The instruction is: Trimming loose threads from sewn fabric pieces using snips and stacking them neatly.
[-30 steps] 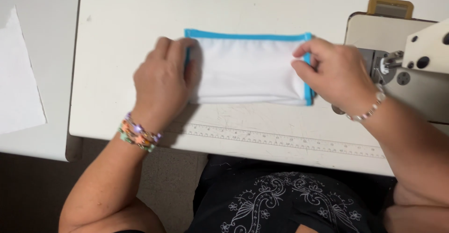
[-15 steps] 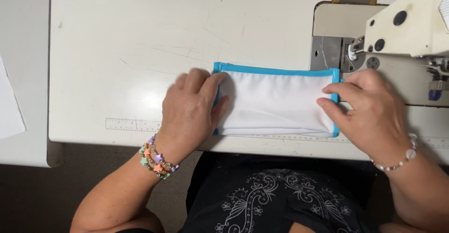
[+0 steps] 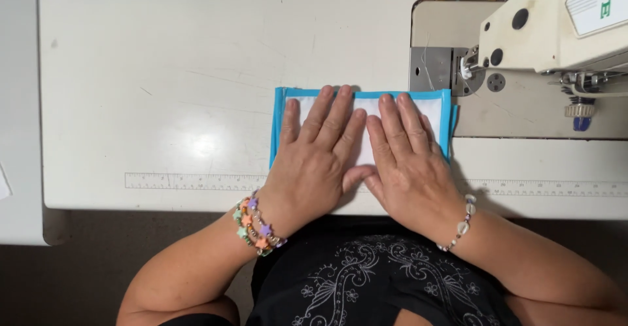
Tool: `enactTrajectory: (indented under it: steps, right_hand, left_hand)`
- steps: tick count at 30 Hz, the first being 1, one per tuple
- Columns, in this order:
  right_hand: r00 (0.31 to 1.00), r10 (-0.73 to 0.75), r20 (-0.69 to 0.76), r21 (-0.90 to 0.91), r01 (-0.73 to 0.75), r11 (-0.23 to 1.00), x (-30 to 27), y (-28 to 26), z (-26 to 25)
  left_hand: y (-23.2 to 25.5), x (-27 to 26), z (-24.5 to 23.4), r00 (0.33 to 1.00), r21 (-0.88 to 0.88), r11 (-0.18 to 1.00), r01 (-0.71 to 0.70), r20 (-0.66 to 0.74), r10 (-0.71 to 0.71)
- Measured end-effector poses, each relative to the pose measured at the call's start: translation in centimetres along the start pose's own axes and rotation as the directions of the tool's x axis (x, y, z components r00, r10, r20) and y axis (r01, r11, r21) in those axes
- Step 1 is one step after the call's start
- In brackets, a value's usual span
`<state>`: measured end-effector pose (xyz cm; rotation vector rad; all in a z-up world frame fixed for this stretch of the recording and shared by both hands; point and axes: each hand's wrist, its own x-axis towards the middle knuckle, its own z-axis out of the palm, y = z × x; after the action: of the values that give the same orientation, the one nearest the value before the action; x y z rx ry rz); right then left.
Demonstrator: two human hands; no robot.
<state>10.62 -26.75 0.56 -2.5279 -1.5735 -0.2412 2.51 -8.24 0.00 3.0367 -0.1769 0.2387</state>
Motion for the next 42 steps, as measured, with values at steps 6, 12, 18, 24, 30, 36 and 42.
enactTrajectory:
  steps: [6,12,18,24,30,36,42]
  right_hand:
    - [0.994,-0.078,0.083,0.052,0.074,0.996,-1.7,-0.3,-2.7]
    - [0.998,-0.006,0.055,0.266,-0.009,0.964,-0.6,5.3,-1.9]
    - [0.983,0.095,0.158,0.158,-0.121,0.98,-1.9,7.4,-2.6]
    - [0.963,0.177,0.203,-0.18,-0.141,0.974,-5.6,7.1,-3.1]
    - [0.93,0.359,0.074,-0.645,-0.23,0.728,-7.8,8.3,-4.1]
    - [0.95,0.246,-0.193,-0.464,-0.309,0.83,-6.7,7.7,-4.4]
    - [0.986,-0.125,-0.112,0.132,0.139,0.981,-3.3,4.8,-4.5]
  left_hand:
    - [0.2,-1.8,-0.9,0.995,0.012,0.997,-0.076,0.068,0.075]
    - [0.1,-1.8,-0.8,0.996,-0.062,0.994,-0.089,-0.007,0.088]
    - [-0.3,-2.0,-1.0,0.995,-0.008,0.995,-0.099,0.003,0.099]
    - [-0.9,-2.1,-1.3,0.996,-0.068,0.994,-0.089,0.0,0.089]
    - [-1.4,-1.8,-0.8,0.994,-0.024,0.994,-0.11,-0.005,0.11]
    - [-1.6,-1.8,-0.3,0.994,0.004,0.994,-0.11,-0.021,0.11]
    - [-1.6,-1.2,-0.6,0.995,-0.01,0.995,-0.103,-0.021,0.102]
